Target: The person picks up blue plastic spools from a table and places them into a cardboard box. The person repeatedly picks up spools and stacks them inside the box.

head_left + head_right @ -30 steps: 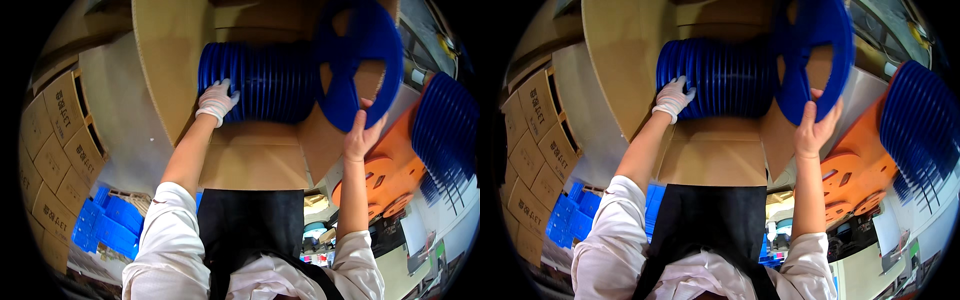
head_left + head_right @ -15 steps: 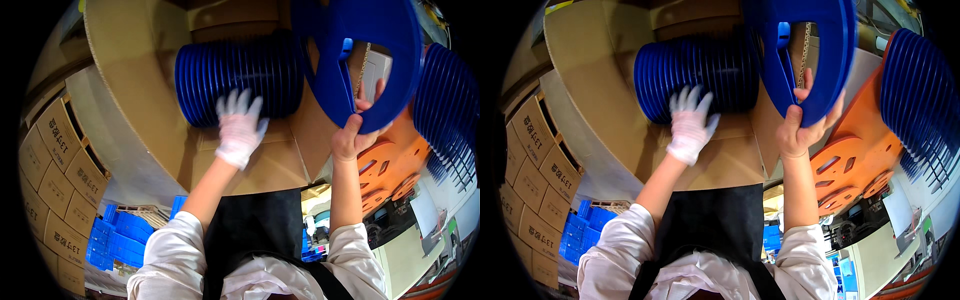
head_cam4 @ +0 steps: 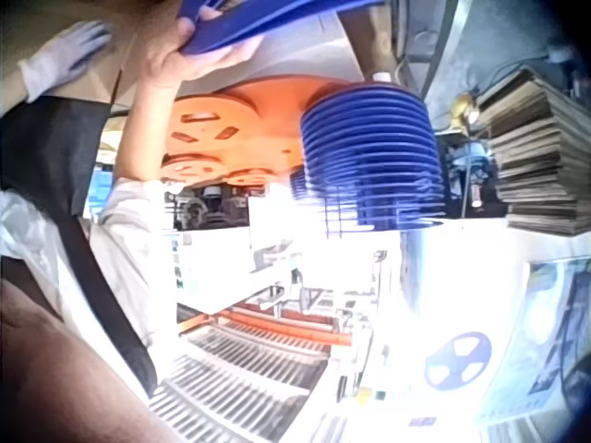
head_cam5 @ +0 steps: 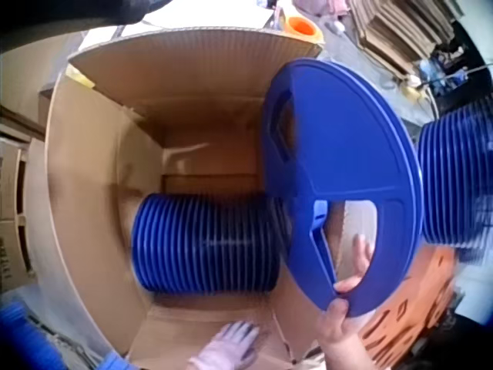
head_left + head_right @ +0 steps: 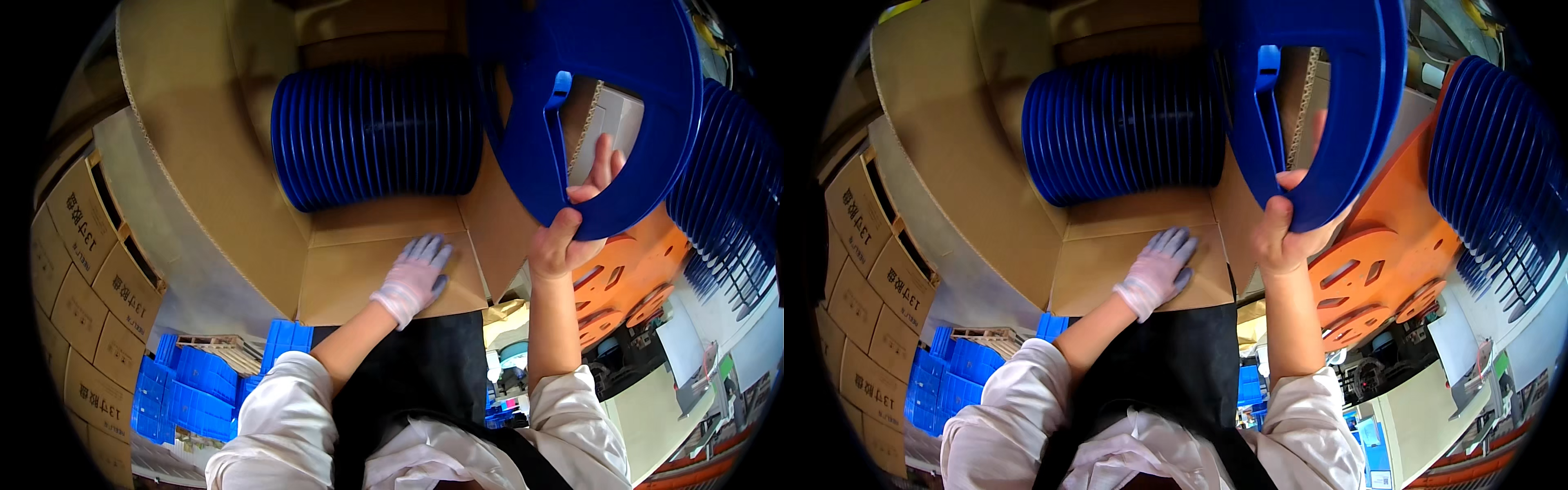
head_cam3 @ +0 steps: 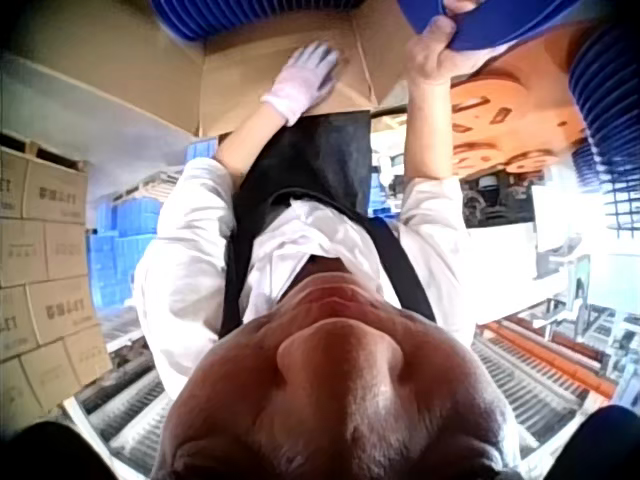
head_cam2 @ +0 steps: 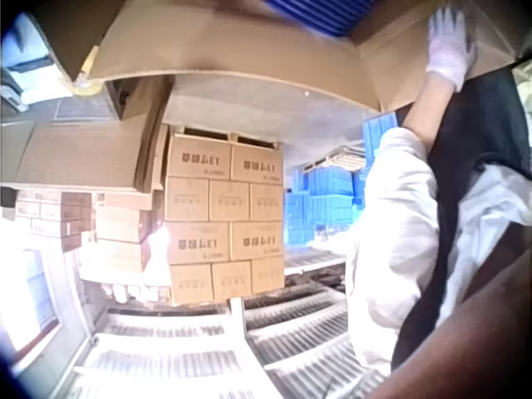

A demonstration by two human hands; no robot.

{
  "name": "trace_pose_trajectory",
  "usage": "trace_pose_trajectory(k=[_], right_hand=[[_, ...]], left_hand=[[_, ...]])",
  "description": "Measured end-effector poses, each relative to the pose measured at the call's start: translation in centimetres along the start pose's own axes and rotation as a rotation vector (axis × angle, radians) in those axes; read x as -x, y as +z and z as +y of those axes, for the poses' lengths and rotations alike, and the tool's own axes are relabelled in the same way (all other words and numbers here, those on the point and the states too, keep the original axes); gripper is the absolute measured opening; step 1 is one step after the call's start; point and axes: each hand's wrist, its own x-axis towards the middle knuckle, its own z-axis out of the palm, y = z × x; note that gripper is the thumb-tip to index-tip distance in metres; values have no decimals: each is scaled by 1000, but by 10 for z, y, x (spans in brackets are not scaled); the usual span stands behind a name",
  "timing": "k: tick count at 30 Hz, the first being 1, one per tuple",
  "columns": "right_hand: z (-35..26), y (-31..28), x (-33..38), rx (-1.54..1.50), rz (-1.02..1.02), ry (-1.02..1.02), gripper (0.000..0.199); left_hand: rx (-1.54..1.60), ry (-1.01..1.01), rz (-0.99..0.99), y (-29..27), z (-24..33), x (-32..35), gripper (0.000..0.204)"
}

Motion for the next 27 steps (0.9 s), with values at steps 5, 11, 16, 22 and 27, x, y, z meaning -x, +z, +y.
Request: trace_pose_trajectory(k=[5,11,16,22,27], right_hand=[[-19,21,2,-214,43,80,30],[-15,47,2,-16,18,95,27],[11,61,26,38,-30,189,21],[6,59,63,-33,-109,605,59],[-55,18,90,100,-378,635,65]], left_hand=[[-34,-199,159,-40,-5,56,47],[8,-248,329,-50,-15,117,45],[101,-294,375,-39,-15,139,43],[120,-279,436,-39,8,154,42],[89,-295,484,-51,29,162,42]])
